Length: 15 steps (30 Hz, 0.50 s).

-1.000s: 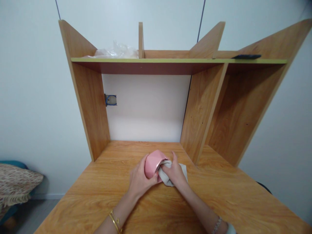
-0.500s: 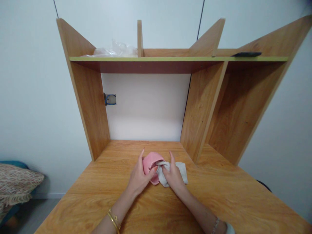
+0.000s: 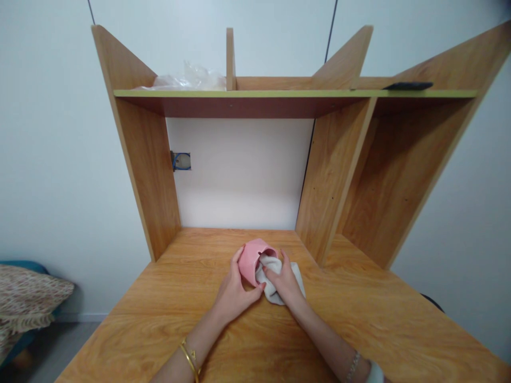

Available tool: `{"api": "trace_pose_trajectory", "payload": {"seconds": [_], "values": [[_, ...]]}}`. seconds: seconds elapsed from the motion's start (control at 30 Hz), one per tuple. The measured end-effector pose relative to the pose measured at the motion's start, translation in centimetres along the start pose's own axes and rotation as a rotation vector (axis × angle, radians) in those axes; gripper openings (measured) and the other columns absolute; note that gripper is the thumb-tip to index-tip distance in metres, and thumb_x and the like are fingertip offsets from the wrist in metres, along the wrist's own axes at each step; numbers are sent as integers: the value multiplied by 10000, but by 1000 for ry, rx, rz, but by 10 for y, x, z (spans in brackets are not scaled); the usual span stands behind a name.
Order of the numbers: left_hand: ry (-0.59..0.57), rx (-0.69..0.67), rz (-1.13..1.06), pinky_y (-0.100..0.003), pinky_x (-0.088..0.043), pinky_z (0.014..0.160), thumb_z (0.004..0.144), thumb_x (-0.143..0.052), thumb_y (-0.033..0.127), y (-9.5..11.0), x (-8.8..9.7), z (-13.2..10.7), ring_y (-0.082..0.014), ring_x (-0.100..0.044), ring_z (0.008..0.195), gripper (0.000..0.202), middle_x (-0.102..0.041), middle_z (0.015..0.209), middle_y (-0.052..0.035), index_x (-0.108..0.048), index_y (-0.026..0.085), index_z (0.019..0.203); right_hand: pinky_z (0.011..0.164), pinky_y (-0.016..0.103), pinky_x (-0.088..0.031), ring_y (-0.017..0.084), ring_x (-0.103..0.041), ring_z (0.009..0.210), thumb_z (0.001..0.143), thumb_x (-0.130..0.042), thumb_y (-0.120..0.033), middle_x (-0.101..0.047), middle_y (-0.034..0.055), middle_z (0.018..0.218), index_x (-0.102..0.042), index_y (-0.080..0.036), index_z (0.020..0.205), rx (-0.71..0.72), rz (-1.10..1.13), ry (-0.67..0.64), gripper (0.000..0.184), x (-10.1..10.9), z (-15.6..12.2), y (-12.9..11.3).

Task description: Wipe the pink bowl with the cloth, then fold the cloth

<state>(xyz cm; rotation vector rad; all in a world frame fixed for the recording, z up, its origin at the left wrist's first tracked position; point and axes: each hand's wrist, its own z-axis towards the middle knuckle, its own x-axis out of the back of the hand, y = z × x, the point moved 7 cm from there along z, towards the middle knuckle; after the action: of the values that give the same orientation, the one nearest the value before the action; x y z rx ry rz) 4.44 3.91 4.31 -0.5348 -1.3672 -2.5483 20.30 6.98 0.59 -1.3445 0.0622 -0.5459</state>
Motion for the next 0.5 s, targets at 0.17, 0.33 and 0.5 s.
{"api": "trace_pose_trajectory", "payload": {"seconds": [0.17,0.33,0.5], "values": [[-36,59,228,-395,-441,813,655,-624,375,2,8,1,-252,-558,960,782,-547,1137,-109,-235,173,1301,623,296,-461,234,-613,747,618,-572,-280,-625,129,898,-218,-38,1315,9,-131,2,818,5,1,-9],[-92,-43,332,-393,-396,896,633,-607,369,11,15,4,-258,-518,1048,729,-523,1206,-90,-329,204,1286,524,269,-421,208,-592,576,650,-559,-276,-621,38,654,-274,-70,1301,79,-242,-40,740,3,-4,-15],[-86,-125,365,-366,-380,923,667,-558,369,12,18,4,-238,-502,1078,659,-520,1220,-67,-360,223,1278,569,264,-437,189,-596,602,689,-507,-246,-627,22,668,-274,-109,1307,148,-180,-126,674,-5,-10,-15]]}}
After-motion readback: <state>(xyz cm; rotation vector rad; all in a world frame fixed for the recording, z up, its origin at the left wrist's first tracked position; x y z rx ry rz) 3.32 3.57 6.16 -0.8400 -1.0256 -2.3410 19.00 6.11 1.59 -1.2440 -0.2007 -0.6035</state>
